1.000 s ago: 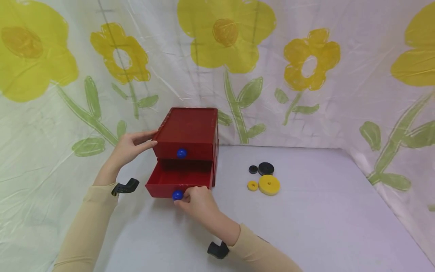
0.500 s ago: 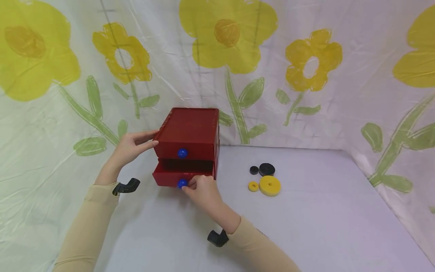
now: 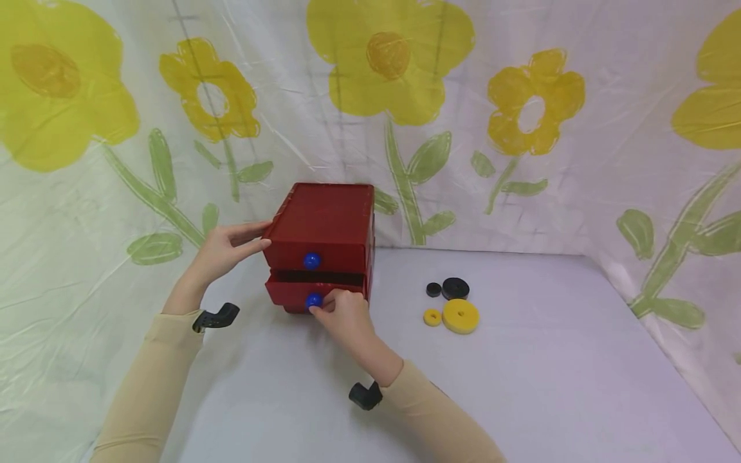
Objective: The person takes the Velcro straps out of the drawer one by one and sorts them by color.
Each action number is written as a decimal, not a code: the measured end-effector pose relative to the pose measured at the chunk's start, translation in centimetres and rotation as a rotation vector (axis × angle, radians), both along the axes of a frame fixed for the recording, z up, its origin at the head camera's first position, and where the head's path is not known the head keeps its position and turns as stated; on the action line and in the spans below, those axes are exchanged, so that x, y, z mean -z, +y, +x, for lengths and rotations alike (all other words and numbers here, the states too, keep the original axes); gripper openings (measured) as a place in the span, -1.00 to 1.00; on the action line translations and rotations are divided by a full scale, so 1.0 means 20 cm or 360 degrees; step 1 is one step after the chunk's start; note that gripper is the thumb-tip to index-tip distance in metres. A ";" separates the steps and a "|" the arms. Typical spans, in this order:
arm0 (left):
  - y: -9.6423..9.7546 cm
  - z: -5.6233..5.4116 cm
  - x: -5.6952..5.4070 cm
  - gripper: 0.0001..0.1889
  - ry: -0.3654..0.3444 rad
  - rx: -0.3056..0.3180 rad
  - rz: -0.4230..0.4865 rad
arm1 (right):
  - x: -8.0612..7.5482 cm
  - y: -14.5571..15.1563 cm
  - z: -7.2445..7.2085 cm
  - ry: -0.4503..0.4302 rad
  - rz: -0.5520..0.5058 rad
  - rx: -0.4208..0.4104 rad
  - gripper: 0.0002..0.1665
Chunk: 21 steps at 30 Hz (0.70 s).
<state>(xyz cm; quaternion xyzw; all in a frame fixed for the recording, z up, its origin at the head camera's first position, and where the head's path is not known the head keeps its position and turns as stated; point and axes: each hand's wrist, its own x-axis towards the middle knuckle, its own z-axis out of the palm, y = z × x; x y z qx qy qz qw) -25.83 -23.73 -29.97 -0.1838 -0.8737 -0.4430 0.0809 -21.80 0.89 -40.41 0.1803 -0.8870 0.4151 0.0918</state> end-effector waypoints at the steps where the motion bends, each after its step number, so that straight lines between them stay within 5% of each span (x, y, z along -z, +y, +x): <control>1: 0.00 0.00 0.00 -0.52 -0.0004 -0.0001 0.0001 | 0.00 0.00 -0.01 -0.0002 -0.0003 0.0007 -0.74; 13: 0.00 0.00 0.00 -0.52 -0.0008 -0.0021 -0.0004 | 0.01 -0.02 -0.09 0.0051 -0.0006 0.0071 -0.68; 21: 0.00 -0.01 0.01 -0.52 -0.0003 -0.0020 0.0003 | 0.02 -0.02 -0.13 -0.0064 -0.0033 0.0104 -0.68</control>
